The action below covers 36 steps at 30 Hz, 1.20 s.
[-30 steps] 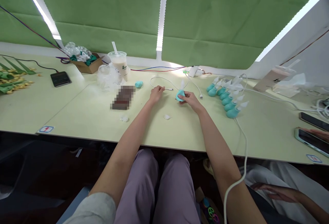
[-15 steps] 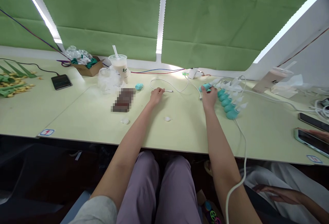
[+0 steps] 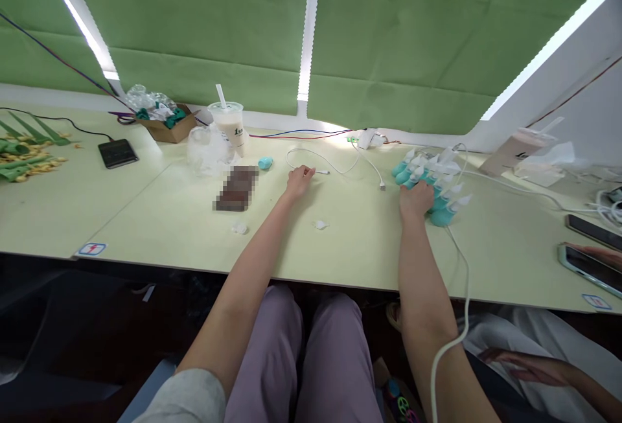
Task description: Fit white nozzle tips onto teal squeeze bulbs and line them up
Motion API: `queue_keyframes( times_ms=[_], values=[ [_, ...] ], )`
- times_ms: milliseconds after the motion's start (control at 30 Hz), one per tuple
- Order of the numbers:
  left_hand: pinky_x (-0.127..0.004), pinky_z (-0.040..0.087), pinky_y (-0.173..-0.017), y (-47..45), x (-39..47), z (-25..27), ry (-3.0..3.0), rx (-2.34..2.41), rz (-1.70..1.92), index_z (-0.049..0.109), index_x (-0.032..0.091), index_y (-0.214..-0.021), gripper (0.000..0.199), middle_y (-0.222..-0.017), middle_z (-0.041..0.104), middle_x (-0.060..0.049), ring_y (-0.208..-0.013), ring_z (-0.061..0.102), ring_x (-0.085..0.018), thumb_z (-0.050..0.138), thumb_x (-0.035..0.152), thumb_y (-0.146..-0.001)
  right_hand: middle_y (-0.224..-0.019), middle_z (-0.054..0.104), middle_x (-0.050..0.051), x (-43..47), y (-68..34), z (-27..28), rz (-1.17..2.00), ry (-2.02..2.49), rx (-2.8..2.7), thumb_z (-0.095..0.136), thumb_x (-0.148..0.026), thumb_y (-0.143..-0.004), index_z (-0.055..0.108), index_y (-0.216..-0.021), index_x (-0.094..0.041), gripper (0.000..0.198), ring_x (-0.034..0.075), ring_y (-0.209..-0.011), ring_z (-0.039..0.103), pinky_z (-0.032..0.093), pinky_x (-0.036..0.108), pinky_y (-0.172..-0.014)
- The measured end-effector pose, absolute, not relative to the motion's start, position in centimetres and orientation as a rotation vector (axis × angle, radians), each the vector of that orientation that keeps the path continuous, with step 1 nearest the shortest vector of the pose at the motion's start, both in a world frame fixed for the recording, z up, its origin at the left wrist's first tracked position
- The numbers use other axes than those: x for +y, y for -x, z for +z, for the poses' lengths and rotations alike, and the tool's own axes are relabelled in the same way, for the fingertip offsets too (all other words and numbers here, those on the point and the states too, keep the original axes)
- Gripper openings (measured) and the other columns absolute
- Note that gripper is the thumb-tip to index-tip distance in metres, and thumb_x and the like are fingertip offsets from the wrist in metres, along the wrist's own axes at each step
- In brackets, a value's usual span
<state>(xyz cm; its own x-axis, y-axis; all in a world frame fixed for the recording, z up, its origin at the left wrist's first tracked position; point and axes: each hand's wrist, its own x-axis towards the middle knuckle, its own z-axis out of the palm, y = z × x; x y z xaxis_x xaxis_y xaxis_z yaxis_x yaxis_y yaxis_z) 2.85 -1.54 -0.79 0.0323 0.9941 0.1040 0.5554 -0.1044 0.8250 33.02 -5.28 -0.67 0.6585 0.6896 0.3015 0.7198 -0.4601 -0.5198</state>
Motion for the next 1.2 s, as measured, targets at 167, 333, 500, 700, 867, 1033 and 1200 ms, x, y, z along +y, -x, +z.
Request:
queue_keyframes(
  times_ms=[167,333,500,700,867,1033,1200],
  values=[
    [-0.036,0.036,-0.094,-2.9,-1.6,-0.8,-1.757,1.585,0.924,0.058,0.021,-0.091,0.031,-0.109,0.061,-0.007,-0.113,0.043,-0.025,0.036,0.044,-0.092,-0.122,0.052,0.029,-5.2,-33.3,-0.6,-0.002,2.226,-1.069,0.053,-0.028,-0.081,0.051,-0.119,-0.006,0.045,0.041,-0.115,0.05,0.043,0.051,-0.092],
    [-0.035,0.036,-0.094,-2.9,-1.8,-0.7,-1.773,1.587,0.896,0.058,0.021,-0.093,0.032,-0.108,0.06,-0.007,-0.114,0.042,-0.025,0.035,0.044,-0.092,-0.121,0.05,0.03,-5.1,-33.7,-0.6,0.057,2.259,-1.069,0.053,-0.03,-0.079,0.051,-0.119,-0.007,0.047,0.045,-0.113,0.051,0.043,0.056,-0.09],
    [-0.036,0.036,-0.093,-2.8,-1.8,-0.8,-1.802,1.594,0.873,0.057,0.021,-0.094,0.033,-0.109,0.059,-0.008,-0.113,0.042,-0.026,0.036,0.045,-0.092,-0.13,0.038,0.033,-5.6,-33.3,0.1,0.01,2.293,-1.032,0.059,-0.025,-0.071,0.041,-0.127,-0.008,0.061,0.045,-0.105,0.057,0.046,0.056,-0.086],
    [-0.037,0.036,-0.091,-2.8,-1.7,-1.1,-1.835,1.592,0.863,0.057,0.021,-0.094,0.034,-0.108,0.059,-0.009,-0.112,0.043,-0.027,0.035,0.047,-0.091,-0.125,0.042,0.021,-6.1,-30.4,2.2,-0.196,2.08,-1.115,0.053,-0.028,-0.077,0.033,-0.128,-0.017,0.056,0.035,-0.099,0.061,0.05,0.045,-0.082],
    [-0.037,0.037,-0.092,-2.7,-1.4,-1.1,-1.872,1.568,0.861,0.058,0.02,-0.092,0.03,-0.108,0.06,-0.009,-0.109,0.047,-0.025,0.039,0.043,-0.09,-0.125,0.04,0.018,-6.4,-28.5,3.3,-0.245,2.025,-1.07,0.048,-0.021,-0.079,0.028,-0.128,-0.017,0.053,0.032,-0.1,0.06,0.049,0.042,-0.08],
    [-0.039,0.039,-0.091,-2.6,0.0,-1.7,-1.904,1.582,0.886,0.059,0.021,-0.09,0.029,-0.099,0.062,-0.008,-0.101,0.05,-0.024,0.042,0.043,-0.088,-0.118,0.047,0.01,-9.1,-31.7,6.7,-0.443,1.871,-0.8,0.039,-0.01,-0.075,0.037,-0.119,-0.023,0.046,0.022,-0.097,0.059,0.048,0.035,-0.077],
    [-0.038,0.039,-0.092,-2.7,0.5,-2.1,-1.935,1.551,0.922,0.059,0.021,-0.091,0.028,-0.1,0.062,-0.007,-0.101,0.05,-0.024,0.041,0.043,-0.089,-0.111,0.058,0.004,-14.2,-43.3,8.8,-0.504,1.949,-0.985,0.045,-0.007,-0.072,0.059,-0.107,-0.025,0.042,0.016,-0.082,0.059,0.043,0.032,-0.081]
  ],
)
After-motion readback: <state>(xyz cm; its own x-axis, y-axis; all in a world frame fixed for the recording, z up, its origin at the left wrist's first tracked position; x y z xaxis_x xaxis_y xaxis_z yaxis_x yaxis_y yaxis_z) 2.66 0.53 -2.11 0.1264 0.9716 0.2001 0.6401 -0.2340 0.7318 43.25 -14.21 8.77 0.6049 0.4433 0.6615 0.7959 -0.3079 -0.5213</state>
